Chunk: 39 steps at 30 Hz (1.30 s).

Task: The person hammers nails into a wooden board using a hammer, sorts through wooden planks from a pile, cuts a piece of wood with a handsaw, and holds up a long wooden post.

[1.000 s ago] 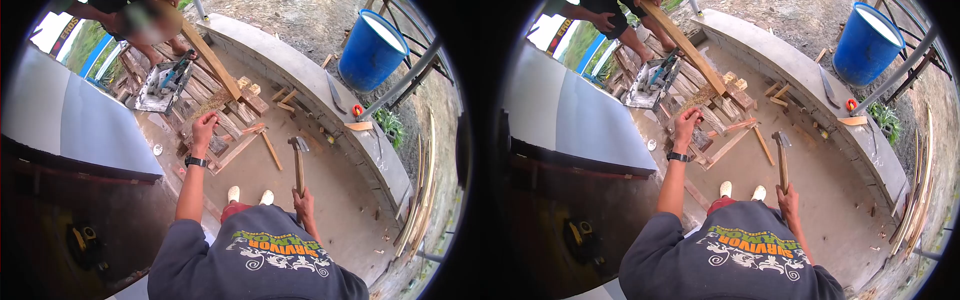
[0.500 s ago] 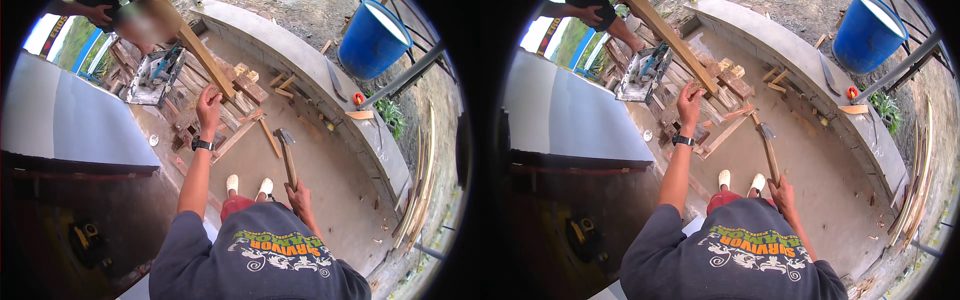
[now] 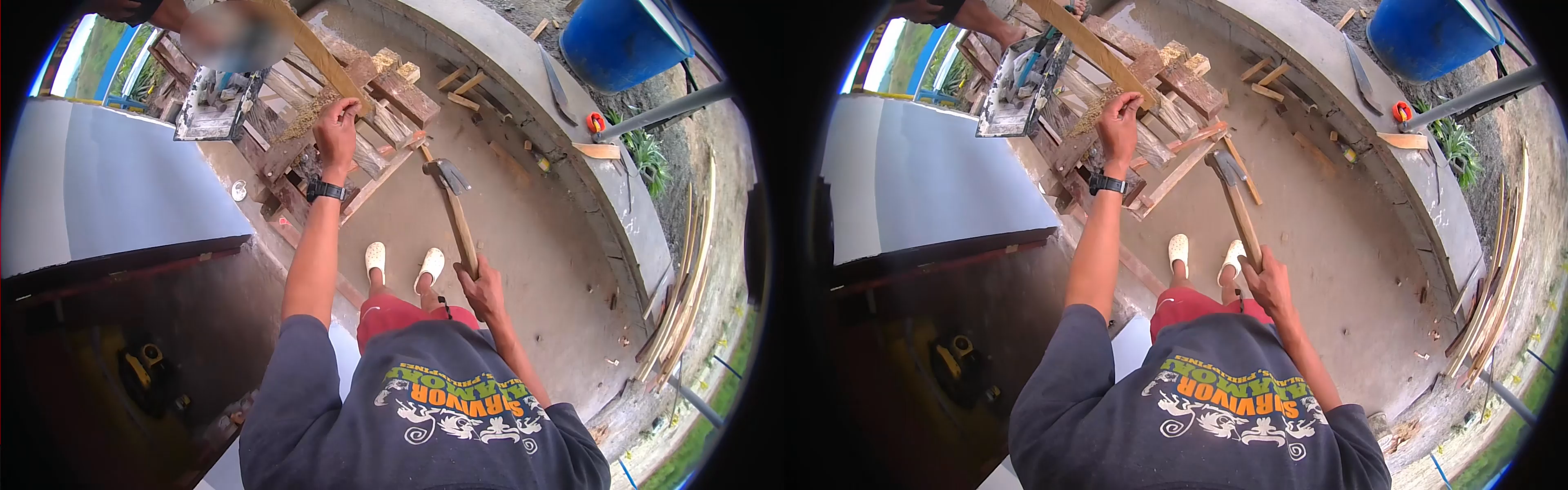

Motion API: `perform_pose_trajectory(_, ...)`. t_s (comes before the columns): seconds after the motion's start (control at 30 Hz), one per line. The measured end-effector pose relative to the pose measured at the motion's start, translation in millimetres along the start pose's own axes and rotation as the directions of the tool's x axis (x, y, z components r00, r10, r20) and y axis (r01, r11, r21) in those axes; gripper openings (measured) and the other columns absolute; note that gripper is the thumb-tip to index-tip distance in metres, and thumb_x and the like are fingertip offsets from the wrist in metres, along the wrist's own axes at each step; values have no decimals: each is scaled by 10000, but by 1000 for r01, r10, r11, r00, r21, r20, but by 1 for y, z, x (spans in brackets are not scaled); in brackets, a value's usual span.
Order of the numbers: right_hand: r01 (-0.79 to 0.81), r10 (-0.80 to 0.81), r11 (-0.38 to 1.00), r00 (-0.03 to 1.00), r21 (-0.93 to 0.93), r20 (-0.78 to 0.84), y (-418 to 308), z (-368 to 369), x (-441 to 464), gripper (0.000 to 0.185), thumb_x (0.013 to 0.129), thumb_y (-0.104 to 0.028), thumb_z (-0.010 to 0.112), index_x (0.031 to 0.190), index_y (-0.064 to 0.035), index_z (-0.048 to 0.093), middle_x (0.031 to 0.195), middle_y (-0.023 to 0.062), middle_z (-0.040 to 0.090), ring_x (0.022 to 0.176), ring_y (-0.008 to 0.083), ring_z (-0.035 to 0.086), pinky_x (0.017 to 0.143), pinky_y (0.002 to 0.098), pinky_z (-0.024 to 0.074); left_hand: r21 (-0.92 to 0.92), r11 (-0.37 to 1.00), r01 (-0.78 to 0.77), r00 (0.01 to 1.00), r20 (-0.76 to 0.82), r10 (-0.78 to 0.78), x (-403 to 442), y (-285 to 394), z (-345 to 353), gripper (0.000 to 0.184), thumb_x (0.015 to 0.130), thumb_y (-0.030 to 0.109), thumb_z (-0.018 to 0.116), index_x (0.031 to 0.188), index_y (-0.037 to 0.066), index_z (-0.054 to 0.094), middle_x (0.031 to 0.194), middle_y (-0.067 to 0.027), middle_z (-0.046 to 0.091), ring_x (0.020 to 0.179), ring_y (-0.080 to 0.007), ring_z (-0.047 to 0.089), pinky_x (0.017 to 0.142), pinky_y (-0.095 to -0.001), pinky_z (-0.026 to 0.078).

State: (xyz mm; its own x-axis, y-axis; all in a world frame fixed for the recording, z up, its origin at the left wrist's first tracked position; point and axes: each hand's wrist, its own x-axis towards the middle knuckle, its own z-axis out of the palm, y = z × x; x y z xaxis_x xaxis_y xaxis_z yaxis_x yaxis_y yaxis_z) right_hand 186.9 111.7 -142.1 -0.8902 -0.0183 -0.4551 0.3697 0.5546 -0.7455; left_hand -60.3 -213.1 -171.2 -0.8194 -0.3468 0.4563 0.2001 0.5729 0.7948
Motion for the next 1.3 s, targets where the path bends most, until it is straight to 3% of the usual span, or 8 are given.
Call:
perform_pose_trajectory(0.03,-29,30,1000,999,-8,36,-4,-1,1,347,956,-294,703,1097,6,599,771,262,653,691,453,629,647,491,485,40,998,-54,999,-4,55,-2,-2,1,122,918,144,768,993,48,764,925,-118,755,823,-278,711,729,-374,547)
perform_pose_trajectory(0.2,12,-12,1000,1000,-2,21,-9,6,12,350,959,-299,700,1111,-1,601,769,255,654,698,450,629,644,492,476,58,998,-34,999,-9,34,0,-1,3,123,929,158,754,994,54,759,941,-121,755,868,-307,710,765,-396,549)
perform_pose_trajectory(0.5,2,-5,999,999,48,51,-26,18,35,348,955,-303,715,1106,-12,601,750,249,643,677,438,604,631,476,468,176,951,-255,964,-32,265,1,-9,6,128,944,179,759,1007,69,772,941,-102,753,842,-277,710,730,-370,557)
perform_pose_trajectory(0.77,39,-41,998,997,43,60,-44,28,57,370,970,-332,713,1115,-13,595,759,247,652,693,433,627,639,475,476,207,917,-341,935,-28,354,-4,-17,7,110,914,123,778,1007,63,766,969,-100,754,885,-281,707,762,-371,564)
perform_pose_trajectory(0.83,182,-182,983,983,-19,13,-44,35,66,382,976,-349,713,1138,-26,589,772,242,664,714,443,650,643,487,489,170,902,-397,910,-53,411,-3,-18,10,108,899,81,776,1003,55,763,989,-93,758,920,-278,704,802,-365,567)
perform_pose_trajectory(1.07,276,-276,961,961,24,-23,-73,54,87,360,979,-325,715,1144,-40,567,779,230,677,715,453,664,631,507,494,155,923,-353,928,-68,366,-6,-16,12,104,892,64,751,995,71,758,999,-60,744,972,-278,670,861,-387,555)
perform_pose_trajectory(1.13,371,-364,925,927,74,-92,-65,68,100,337,982,-311,712,1110,-41,553,776,230,677,724,452,668,637,511,498,179,914,-363,923,-62,379,-6,-13,10,135,865,-12,735,994,27,744,1013,-103,745,975,-293,689,862,-381,562)
perform_pose_trajectory(1.3,381,-380,924,924,16,-45,-65,72,123,332,988,-300,704,1105,-40,535,788,230,685,734,452,675,638,518,502,191,915,-356,928,-43,370,-7,-17,11,190,843,-57,694,1011,22,735,1021,-113,734,976,-305,683,868,-387,558)
